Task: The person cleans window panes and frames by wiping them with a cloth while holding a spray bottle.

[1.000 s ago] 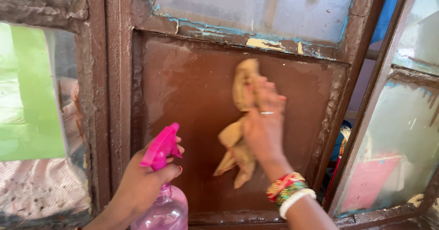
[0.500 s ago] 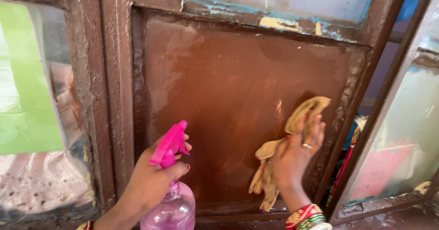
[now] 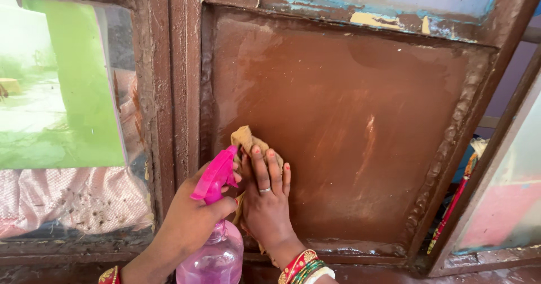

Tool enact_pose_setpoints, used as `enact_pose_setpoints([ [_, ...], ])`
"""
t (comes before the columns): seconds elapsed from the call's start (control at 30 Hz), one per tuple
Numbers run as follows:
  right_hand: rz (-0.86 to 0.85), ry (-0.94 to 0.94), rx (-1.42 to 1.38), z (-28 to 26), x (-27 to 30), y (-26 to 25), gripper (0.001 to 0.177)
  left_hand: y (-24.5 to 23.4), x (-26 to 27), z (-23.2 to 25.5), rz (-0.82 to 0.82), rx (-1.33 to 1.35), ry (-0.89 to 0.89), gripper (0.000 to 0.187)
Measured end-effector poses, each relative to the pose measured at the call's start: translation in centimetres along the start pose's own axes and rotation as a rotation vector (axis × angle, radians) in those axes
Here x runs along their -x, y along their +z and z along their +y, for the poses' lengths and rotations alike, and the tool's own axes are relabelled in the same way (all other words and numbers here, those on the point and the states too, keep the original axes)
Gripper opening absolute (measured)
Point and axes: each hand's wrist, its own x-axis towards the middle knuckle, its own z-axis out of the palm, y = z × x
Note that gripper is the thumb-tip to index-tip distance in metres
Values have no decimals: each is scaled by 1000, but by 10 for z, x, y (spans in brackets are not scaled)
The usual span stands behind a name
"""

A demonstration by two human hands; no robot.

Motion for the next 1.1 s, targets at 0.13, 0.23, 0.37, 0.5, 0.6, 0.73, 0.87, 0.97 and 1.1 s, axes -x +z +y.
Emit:
enact_pose_setpoints([
  [0.13,-75,-135,96,25,5,-15,69,16,1,-2,-6,8,-28,53],
  [0.23,-150,-80,178,62,17,-32,70,27,2,-3,-24,-20,-11,49],
  [0.37,-104,13,242,123,41,-56,67,41,0,-2,-53,82,-32,54],
  [0.5,-59,193,323,177,67,-85,68,46,-1,-4,-57,28,-83,55],
  [0.6,-16,365,310,181,83,-92,71,45,2,-8,-70,-24,-38,51],
  [0.73,101,619,186,164,79,-79,73,39,3,-13,-65,4,-51,56],
  [0.87,105,635,182,127,65,-58,69,28,5,-18,-58,20,-14,56],
  [0.97,76,490,158,86,60,-42,76,23,5,-20,-35,59,-11,57],
  [1.1,-87,277,134,37,50,-18,85,16,5,-19,-16,40,-17,59],
])
